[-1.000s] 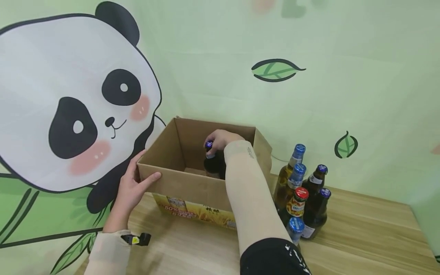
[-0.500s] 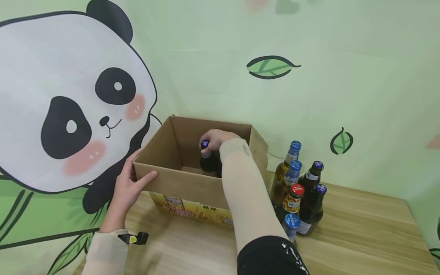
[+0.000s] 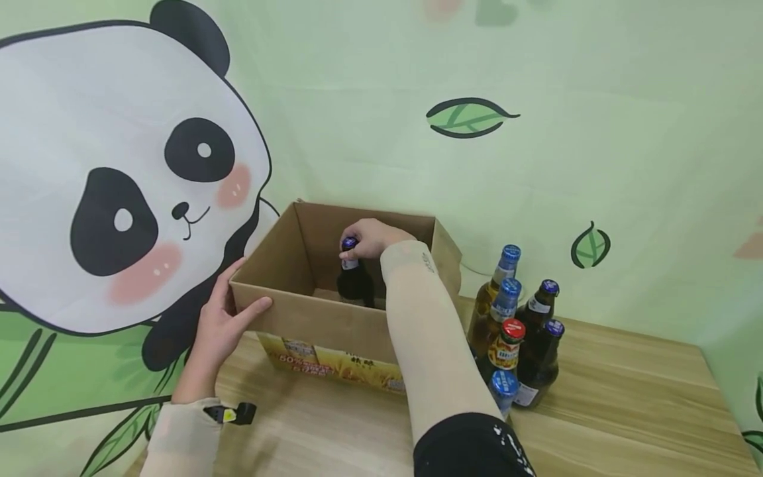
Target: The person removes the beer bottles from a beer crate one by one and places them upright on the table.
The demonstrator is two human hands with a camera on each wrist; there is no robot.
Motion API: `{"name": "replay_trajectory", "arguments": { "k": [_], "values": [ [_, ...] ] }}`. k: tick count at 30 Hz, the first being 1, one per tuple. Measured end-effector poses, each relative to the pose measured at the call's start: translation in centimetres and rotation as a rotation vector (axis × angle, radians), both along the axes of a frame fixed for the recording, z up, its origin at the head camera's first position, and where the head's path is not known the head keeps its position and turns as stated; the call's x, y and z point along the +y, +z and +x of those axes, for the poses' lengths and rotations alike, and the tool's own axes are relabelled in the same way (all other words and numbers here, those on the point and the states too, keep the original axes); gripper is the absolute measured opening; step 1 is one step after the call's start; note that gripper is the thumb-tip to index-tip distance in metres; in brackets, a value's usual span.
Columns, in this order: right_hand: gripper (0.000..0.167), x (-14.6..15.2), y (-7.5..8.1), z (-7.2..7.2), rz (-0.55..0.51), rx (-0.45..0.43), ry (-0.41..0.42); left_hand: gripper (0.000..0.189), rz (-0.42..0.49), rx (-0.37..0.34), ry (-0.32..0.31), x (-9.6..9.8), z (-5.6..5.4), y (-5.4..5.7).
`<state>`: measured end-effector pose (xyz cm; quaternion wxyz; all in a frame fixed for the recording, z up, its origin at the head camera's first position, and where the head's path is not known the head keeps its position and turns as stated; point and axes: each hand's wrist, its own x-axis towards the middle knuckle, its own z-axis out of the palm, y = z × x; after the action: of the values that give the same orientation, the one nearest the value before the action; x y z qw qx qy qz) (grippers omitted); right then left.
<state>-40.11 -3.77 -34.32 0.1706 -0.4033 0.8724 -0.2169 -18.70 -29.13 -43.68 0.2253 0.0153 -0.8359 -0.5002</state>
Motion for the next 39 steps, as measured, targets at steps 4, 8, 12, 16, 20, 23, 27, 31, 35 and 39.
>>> {"name": "replay_trajectory", "arguments": {
  "k": [4,8,12,16,20,23,27,31,35,39],
  "values": [
    [0.023,0.0,0.0,-0.1,-0.056,0.036,-0.014,0.083,0.002,-0.005,0.002,0.0,0.0,-0.1],
    [0.025,0.1,0.2,0.0,-0.08,0.083,-0.027,0.084,0.008,-0.009,0.003,0.0,-0.1,-0.1],
    [0.032,-0.2,1.1,0.1,-0.106,0.118,-0.058,0.083,0.01,0.004,0.007,-0.1,-0.3,0.1],
    [0.033,-0.6,2.3,0.1,-0.168,0.147,-0.098,0.083,0.005,0.005,0.009,-0.2,-0.6,0.3],
    [0.03,-1.4,3.9,0.4,-0.217,0.195,-0.111,0.083,0.0,-0.019,0.016,-0.3,-0.6,-0.1],
    [0.03,-2.0,6.1,0.8,-0.254,0.258,-0.112,0.084,0.001,-0.035,0.025,-0.4,-0.3,-0.4],
    [0.032,-1.9,10.6,1.8,-0.29,0.361,-0.151,0.084,-0.001,-0.038,0.027,-0.1,-0.5,-0.5],
    [0.037,-0.8,16.1,4.3,-0.321,0.403,-0.278,0.085,-0.001,-0.035,0.025,0.0,-0.8,-0.4],
    [0.044,1.7,21.4,7.6,-0.419,0.354,-0.46,0.085,0.002,-0.026,0.015,0.0,-1.0,-0.2],
    [0.047,5.4,25.1,11.1,-0.582,0.288,-0.543,0.085,0.001,-0.016,0.009,-0.2,-1.0,-0.2]
  ]
}}
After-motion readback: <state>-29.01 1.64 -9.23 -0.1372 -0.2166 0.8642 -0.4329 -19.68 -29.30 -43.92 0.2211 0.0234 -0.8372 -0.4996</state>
